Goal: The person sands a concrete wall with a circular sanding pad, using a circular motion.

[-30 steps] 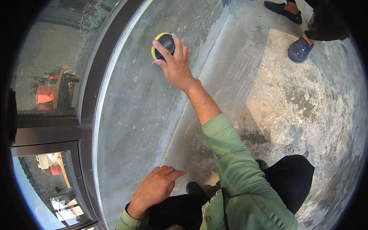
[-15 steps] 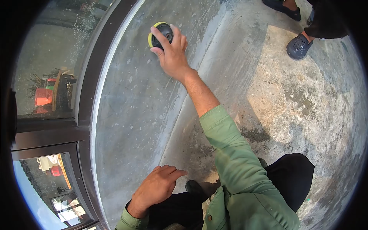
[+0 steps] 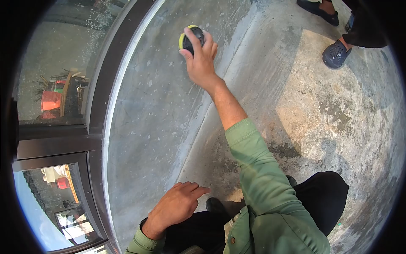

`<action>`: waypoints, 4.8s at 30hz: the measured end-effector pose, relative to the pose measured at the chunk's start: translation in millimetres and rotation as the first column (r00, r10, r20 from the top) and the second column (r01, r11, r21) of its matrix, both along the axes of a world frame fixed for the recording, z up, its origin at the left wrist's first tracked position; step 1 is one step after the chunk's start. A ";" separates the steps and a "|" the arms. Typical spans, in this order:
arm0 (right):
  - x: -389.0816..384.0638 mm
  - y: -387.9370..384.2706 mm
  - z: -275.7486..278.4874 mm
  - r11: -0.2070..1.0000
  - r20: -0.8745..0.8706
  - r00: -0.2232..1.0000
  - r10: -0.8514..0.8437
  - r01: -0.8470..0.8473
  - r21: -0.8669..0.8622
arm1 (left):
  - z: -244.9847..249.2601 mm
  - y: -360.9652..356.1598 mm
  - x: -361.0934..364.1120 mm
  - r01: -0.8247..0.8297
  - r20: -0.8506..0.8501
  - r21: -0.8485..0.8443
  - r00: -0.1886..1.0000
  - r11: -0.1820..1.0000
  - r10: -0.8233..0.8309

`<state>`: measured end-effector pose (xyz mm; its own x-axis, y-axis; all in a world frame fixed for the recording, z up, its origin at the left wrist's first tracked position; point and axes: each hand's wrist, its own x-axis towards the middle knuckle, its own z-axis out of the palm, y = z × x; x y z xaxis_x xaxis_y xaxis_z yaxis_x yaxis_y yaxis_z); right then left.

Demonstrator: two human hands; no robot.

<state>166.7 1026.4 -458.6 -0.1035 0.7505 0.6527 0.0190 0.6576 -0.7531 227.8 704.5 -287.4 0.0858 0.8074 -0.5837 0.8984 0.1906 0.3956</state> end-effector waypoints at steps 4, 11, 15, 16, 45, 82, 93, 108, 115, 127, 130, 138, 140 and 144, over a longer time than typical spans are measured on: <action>2.2 84.0 -94.5 0.673 0.041 0.997 0.059 -0.010 -0.740 | -3.9 -13.3 0.2 -0.005 -0.008 0.035 1.000 0.999 0.005; 8.6 -64.3 15.7 0.985 0.017 0.986 0.168 -0.168 -0.036 | 0.7 -5.8 2.0 0.013 0.004 -0.027 1.000 1.000 -0.012; -4.3 -22.8 -12.2 0.987 -0.005 0.998 0.065 -0.065 -0.147 | 1.5 -7.6 0.2 0.003 0.022 -0.002 1.000 1.000 -0.002; -6.4 5.2 -33.7 0.935 -0.053 0.998 0.026 -0.043 -0.351 | 1.1 -10.4 1.3 0.002 0.008 0.022 1.000 1.000 -0.003; 10.4 88.0 -95.5 0.701 -0.052 0.993 0.110 -0.114 -0.704 | 2.6 -28.4 -2.2 -0.052 0.009 0.003 0.999 0.999 0.052; 12.0 96.1 -64.2 0.834 -0.077 0.993 0.092 -0.119 -0.538 | -15.3 -10.9 -6.4 0.064 0.024 -0.072 0.998 0.995 -0.063; -4.6 121.5 -51.2 0.903 -0.063 0.996 -0.070 0.036 -0.429 | -9.2 0.1 -2.7 0.032 0.015 -0.081 0.999 0.996 -0.031; 9.3 163.9 -127.7 0.689 -0.020 0.999 0.038 -0.040 -0.723 | -9.8 -13.3 -3.2 0.030 -0.021 -0.065 0.999 0.997 -0.031; 1.8 -24.6 -98.2 0.794 -0.089 0.986 0.144 -0.169 -0.584 | 5.9 -13.1 9.4 0.055 -0.004 -0.071 0.998 0.996 -0.055; -15.8 -68.5 -137.4 0.751 -0.079 0.996 0.035 -0.078 -0.656 | 9.3 -49.0 15.8 -0.005 -0.087 -0.031 0.996 1.000 0.002; -7.8 -61.1 -138.7 0.621 -0.094 0.989 0.113 -0.144 -0.771 | 13.1 -59.2 17.0 0.018 -0.052 -0.022 0.998 1.000 -0.019; -33.5 -265.9 -151.0 0.670 -0.155 0.975 0.157 -0.220 -0.709 | 16.8 -55.5 18.9 0.038 -0.065 -0.006 0.997 0.999 -0.038; -39.5 -257.9 -147.7 0.611 -0.186 0.979 0.085 -0.198 -0.766 | 17.6 -61.0 18.2 0.017 -0.052 -0.016 0.998 1.000 -0.018; -40.3 -159.9 -140.9 0.506 -0.046 0.998 -0.036 -0.021 -0.862 | 21.2 -73.8 16.9 -0.020 -0.081 -0.035 0.997 0.999 0.017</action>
